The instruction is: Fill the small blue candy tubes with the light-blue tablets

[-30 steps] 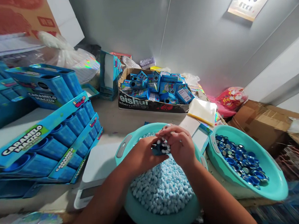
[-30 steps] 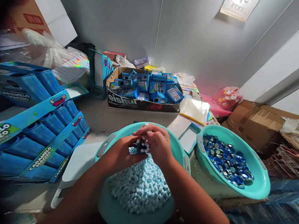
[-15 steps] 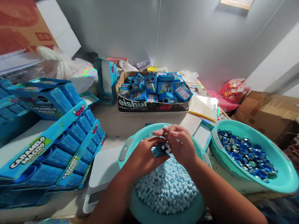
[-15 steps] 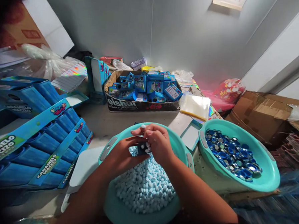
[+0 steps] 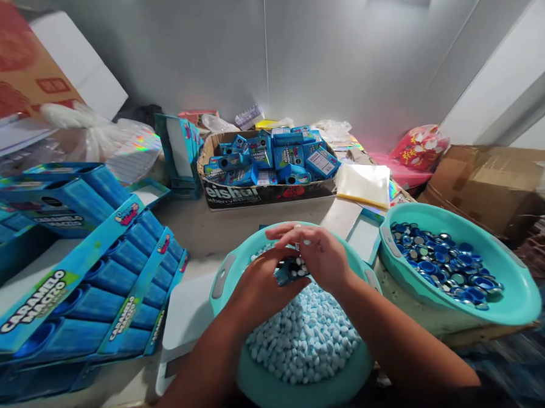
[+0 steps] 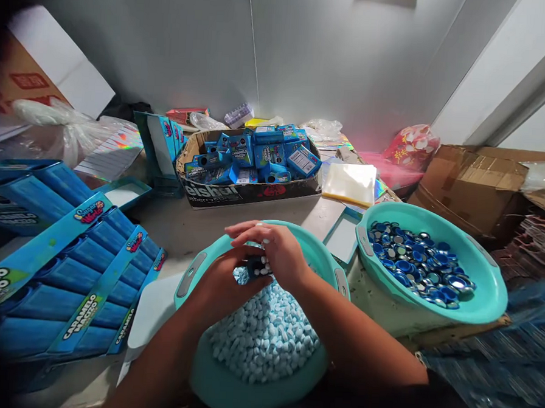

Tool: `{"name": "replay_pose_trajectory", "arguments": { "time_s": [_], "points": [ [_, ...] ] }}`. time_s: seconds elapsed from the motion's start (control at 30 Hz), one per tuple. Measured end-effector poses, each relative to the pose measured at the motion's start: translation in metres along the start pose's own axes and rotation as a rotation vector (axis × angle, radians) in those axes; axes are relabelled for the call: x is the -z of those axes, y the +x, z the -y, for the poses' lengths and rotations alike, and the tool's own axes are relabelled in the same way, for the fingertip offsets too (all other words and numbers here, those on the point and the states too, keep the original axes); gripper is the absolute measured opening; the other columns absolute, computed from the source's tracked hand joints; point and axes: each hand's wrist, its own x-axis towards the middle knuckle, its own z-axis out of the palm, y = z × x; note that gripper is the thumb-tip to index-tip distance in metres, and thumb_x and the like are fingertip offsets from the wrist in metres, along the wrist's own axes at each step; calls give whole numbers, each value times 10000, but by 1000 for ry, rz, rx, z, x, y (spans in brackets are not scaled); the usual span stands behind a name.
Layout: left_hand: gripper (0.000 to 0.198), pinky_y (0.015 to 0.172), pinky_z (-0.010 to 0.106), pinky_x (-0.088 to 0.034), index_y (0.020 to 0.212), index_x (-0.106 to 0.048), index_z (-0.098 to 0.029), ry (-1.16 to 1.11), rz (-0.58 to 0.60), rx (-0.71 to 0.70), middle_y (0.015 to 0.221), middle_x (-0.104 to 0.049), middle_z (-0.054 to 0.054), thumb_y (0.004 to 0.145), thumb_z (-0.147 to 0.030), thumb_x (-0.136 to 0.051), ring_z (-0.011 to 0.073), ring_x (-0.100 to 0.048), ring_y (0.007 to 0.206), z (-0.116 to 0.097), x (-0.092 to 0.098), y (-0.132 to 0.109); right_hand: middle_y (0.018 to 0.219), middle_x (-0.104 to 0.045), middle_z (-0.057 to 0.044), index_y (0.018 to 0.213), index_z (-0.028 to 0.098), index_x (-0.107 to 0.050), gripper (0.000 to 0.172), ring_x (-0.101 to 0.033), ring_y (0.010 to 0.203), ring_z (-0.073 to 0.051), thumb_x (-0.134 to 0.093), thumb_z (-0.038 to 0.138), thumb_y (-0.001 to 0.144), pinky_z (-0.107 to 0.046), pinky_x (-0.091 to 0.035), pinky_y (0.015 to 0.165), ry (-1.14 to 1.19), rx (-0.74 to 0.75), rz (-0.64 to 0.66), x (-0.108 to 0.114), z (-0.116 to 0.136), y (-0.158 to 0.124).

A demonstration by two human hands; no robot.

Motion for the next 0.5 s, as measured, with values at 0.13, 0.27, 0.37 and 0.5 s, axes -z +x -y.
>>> {"name": "replay_pose_trajectory", "arguments": {
  "time_s": [0.13,0.27,0.37,0.5],
  "points": [
    [628,955,375,-527,1388,-502,-346,-64,-32,-49,1148,-678,-2,804,-240,-707,210,-652,1056,4,0,1,1170,-705,-62,802,178,-788,338,-627,1061,-226,-472,296,833,-332,-478,919,-241,2,55,-2,7,-3],
    [380,947,339,-526,1199,-655,-280,-61,-111,-99,1153,-662,22,825,-216,-664,208,-637,1079,11,3,2,1198,-695,-64,816,166,-780,353,-625,1097,-212,-446,267,866,-323,-463,976,-396,56,126,-3,13,-5],
    [356,920,309,-531,1167,-679,-264,-100,-127,-129,1179,-649,29,818,-199,-658,203,-629,1091,12,5,2,1266,-663,-75,901,157,-766,345,-609,1159,-213,-440,267,895,-328,-460,1008,-441,33,171,-2,11,-5],
    [239,812,246,-535,1041,-721,-242,-124,-119,-99,1100,-674,11,822,-188,-640,172,-649,999,6,5,2,1240,-665,-75,884,168,-745,364,-573,1221,-209,-398,260,945,-335,-423,1072,-563,86,255,1,9,-5]
  ]
}}
